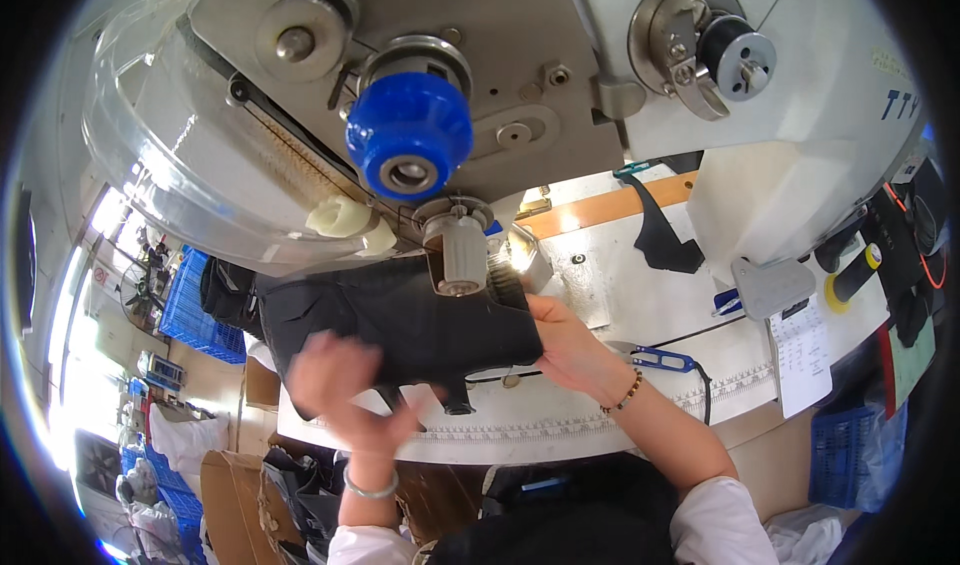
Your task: The person positions shoe upper components under a sewing machine, stitches them together while guiding the material by hand, and trims excess thread using thread snips.
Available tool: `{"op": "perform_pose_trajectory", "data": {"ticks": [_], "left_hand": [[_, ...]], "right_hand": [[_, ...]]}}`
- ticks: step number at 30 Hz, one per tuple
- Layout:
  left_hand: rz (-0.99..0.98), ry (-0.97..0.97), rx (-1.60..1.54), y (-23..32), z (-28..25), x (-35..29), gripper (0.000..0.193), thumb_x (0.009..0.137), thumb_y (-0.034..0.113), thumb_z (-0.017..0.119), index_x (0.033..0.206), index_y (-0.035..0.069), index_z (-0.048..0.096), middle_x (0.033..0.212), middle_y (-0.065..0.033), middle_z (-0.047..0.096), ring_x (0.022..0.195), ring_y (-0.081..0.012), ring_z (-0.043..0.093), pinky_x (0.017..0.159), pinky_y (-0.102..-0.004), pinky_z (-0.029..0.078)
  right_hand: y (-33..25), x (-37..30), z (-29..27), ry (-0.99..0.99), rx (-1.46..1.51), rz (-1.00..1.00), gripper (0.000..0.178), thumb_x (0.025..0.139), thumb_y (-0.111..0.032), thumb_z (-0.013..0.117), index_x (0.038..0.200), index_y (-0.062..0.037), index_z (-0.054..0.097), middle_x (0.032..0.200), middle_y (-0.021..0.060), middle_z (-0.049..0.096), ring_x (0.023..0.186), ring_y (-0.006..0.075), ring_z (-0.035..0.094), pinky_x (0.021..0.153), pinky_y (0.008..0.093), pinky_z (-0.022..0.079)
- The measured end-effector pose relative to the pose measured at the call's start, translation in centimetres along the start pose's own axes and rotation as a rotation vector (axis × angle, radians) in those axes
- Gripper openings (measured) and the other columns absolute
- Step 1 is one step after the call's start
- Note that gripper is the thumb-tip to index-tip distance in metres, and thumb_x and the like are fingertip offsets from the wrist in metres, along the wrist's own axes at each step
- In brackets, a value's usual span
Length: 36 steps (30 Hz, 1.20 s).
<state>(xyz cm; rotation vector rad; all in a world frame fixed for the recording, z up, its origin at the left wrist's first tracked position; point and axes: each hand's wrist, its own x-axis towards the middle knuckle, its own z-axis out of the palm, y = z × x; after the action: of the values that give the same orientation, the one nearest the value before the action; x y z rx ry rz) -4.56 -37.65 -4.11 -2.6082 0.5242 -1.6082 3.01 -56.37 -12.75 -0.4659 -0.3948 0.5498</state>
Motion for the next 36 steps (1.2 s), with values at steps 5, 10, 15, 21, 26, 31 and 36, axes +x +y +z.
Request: {"op": "perform_pose_trajectory", "data": {"ticks": [5,10,15,21,26,31,36], "left_hand": [[0.205,-0.375,-0.108,2.7,2.6,-0.4,0.070,0.062,0.052,0.072,0.114,0.007,0.056,0.127,-0.0171,0.047,0.122,-0.0327,0.040,0.101,-0.0530,0.020],[0.216,-0.296,-0.126,0.9,3.4,-0.7,0.064,0.064,0.042,0.074,0.111,0.002,0.058,0.119,-0.0104,0.056,0.116,-0.0207,0.049,0.099,-0.0420,0.028],[0.202,-0.258,-0.154,0.9,3.3,-0.2,0.057,0.065,0.041,0.072,0.108,0.005,0.061,0.115,-0.0060,0.059,0.111,-0.0163,0.053,0.098,-0.0355,0.030],[0.217,-0.289,-0.155,0.8,3.3,-0.2,0.057,0.066,0.041,0.072,0.108,0.004,0.062,0.113,-0.0069,0.060,0.111,-0.0172,0.053,0.097,-0.0342,0.032],[0.218,-0.258,-0.179,0.7,3.5,0.0,0.061,0.062,0.041,0.075,0.105,0.001,0.062,0.110,-0.0100,0.060,0.109,-0.0204,0.054,0.097,-0.0369,0.033],[0.220,-0.287,-0.174,0.8,3.2,0.5,0.059,0.065,0.044,0.072,0.107,0.004,0.061,0.113,-0.0104,0.059,0.110,-0.0203,0.054,0.097,-0.0365,0.033],[0.234,-0.275,-0.174,0.6,3.3,0.5,0.057,0.066,0.045,0.071,0.108,0.007,0.062,0.114,-0.0094,0.059,0.111,-0.0199,0.053,0.097,-0.0360,0.033]], "right_hand": [[0.0,-0.1,-0.1,0.020,-0.115,-0.015,0.025,0.089,-0.007,0.051,0.111,0.0027,0.056,0.105,0.0071,0.060,0.092,0.0108,0.059,0.080,0.0241,0.049],[0.2,-0.1,0.0,0.036,-0.202,-0.037,0.025,0.089,-0.008,0.052,0.112,0.0018,0.056,0.104,0.0053,0.061,0.092,0.0087,0.058,0.079,0.0227,0.048],[-0.3,-0.2,-0.1,0.065,-0.370,0.002,0.023,0.090,-0.009,0.051,0.110,0.0000,0.058,0.100,0.0016,0.061,0.090,0.0049,0.055,0.077,0.0199,0.046],[-0.4,-0.2,0.2,0.117,-0.398,0.058,0.022,0.090,-0.009,0.051,0.110,-0.0008,0.059,0.099,-0.0002,0.061,0.087,0.0037,0.054,0.076,0.0195,0.045],[-0.5,-0.2,0.2,0.080,-0.322,0.050,0.024,0.091,-0.009,0.050,0.111,0.0002,0.057,0.103,0.0021,0.060,0.091,0.0054,0.054,0.080,0.0214,0.045],[-0.5,-0.4,-0.1,0.037,-0.226,0.036,0.026,0.091,-0.011,0.049,0.114,0.0021,0.053,0.108,0.0056,0.058,0.097,0.0086,0.055,0.085,0.0244,0.045],[-0.2,-0.6,-0.3,-0.049,-0.179,-0.030,0.028,0.092,-0.012,0.048,0.116,0.0024,0.052,0.110,0.0068,0.058,0.100,0.0106,0.054,0.087,0.0263,0.044]]}}
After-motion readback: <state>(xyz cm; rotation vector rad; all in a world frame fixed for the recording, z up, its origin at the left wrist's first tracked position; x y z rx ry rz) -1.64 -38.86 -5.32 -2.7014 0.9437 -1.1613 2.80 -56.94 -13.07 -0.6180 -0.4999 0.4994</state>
